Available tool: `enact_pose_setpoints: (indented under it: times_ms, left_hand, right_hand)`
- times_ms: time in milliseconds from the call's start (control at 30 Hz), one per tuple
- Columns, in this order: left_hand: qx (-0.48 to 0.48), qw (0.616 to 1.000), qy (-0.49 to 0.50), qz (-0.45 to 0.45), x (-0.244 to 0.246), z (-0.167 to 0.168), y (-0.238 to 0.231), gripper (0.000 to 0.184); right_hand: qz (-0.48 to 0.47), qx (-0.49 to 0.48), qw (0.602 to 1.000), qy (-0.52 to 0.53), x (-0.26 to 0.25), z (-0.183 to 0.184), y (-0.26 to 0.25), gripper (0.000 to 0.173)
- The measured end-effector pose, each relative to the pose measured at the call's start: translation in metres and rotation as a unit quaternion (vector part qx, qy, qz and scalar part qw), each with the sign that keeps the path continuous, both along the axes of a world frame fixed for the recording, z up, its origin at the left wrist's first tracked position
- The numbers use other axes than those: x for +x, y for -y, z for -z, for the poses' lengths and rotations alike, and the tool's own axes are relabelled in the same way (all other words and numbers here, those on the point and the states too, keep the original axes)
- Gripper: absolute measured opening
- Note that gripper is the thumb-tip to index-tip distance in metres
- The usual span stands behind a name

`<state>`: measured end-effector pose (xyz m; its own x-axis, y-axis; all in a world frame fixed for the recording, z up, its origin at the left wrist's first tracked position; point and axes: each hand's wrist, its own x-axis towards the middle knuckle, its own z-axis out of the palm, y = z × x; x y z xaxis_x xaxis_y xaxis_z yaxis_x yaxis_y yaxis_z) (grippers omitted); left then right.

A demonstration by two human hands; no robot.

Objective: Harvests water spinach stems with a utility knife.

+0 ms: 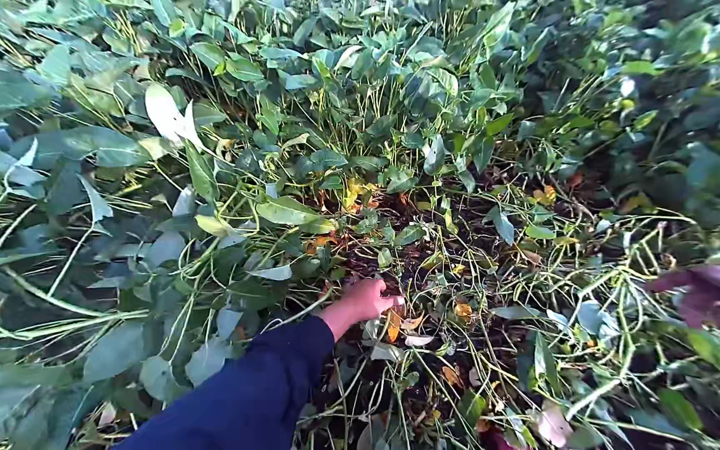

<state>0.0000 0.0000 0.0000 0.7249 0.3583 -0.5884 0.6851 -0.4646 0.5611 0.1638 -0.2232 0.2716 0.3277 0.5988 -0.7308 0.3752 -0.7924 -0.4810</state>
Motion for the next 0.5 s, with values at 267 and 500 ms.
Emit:
enact_pose_setpoints:
  times_ms: [267, 500]
  left_hand:
    - [0.066, 0.986, -0.115, 0.103, 0.004, -0.029, 0.025, 0.035]
    - [0.062, 0.984, -0.089, 0.142, -0.004, -0.032, 0.01, 0.033]
  right_hand:
    - [0.083, -0.069, 0.978, -0.181, 0.021, 0.265, -0.089, 0.061]
    - [0.068, -0.098, 0.989, -0.085, -0.022, 0.296, -0.091, 0.052]
